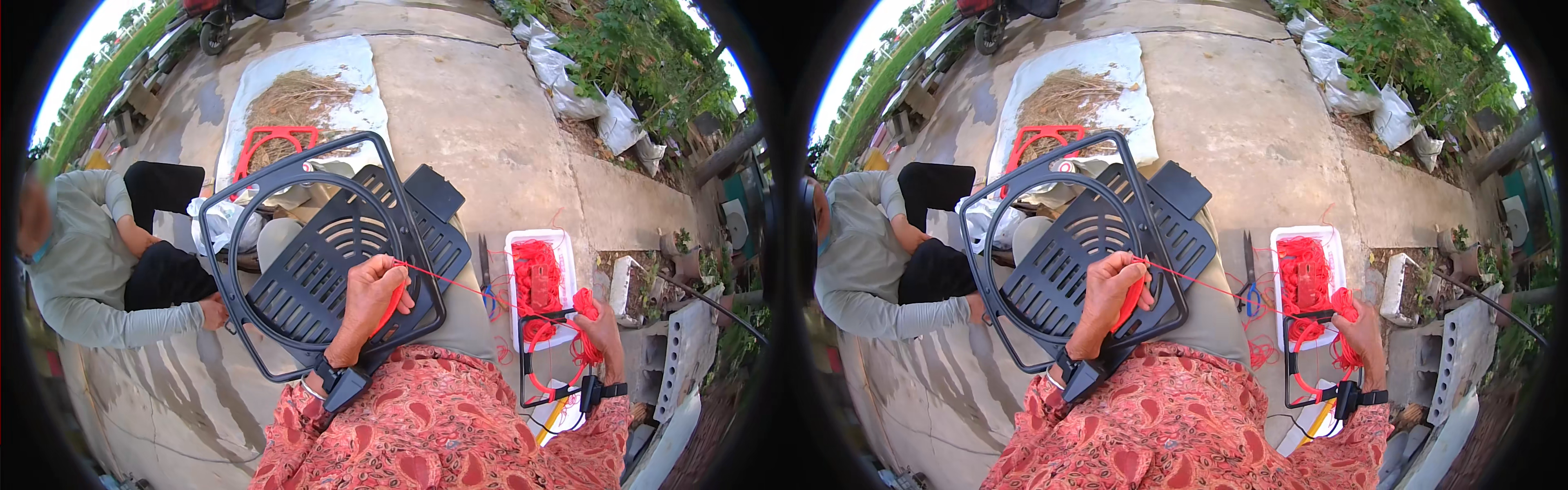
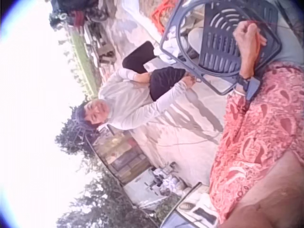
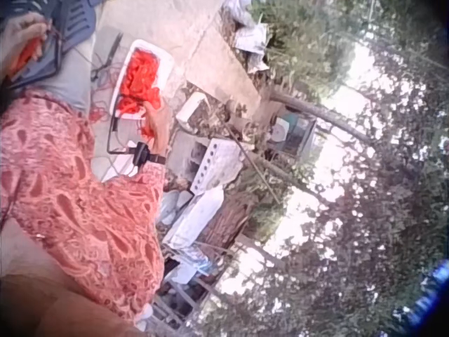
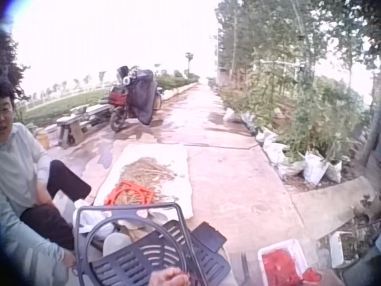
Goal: The person is weaving or tying a red nylon string onto a black square plastic frame.
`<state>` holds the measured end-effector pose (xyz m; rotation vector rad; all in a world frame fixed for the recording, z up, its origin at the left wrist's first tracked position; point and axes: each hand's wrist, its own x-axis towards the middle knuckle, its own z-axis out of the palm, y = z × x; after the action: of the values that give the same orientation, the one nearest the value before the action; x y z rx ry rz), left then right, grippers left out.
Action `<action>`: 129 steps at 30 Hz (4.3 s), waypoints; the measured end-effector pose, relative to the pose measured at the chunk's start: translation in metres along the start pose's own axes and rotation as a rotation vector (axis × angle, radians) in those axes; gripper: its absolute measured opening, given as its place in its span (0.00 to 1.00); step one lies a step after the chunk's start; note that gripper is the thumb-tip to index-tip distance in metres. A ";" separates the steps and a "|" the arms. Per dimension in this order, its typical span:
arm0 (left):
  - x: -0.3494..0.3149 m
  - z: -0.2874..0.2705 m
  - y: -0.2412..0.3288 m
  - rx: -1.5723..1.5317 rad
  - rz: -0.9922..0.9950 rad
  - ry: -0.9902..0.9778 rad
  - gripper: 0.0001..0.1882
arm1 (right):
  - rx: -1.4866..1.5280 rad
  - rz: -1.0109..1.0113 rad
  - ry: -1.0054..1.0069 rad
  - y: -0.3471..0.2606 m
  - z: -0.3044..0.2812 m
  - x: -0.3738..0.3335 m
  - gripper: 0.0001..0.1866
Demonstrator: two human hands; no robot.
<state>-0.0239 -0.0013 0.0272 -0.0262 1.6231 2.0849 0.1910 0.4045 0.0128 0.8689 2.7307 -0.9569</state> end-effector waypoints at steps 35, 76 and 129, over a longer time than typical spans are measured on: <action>-0.002 -0.010 -0.006 -0.066 0.017 -0.079 0.12 | 0.409 -0.343 -0.365 -0.242 0.120 0.025 0.16; 0.003 0.022 0.021 0.729 0.847 0.362 0.04 | 0.039 -0.749 0.123 -0.304 0.136 0.002 0.18; -0.014 0.001 -0.009 0.560 0.551 0.259 0.05 | 0.871 -0.327 -0.306 -0.316 0.154 0.124 0.11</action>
<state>-0.0078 -0.0038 0.0232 0.3941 2.5549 1.9588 -0.0985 0.1706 0.0244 0.2807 2.1783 -2.2020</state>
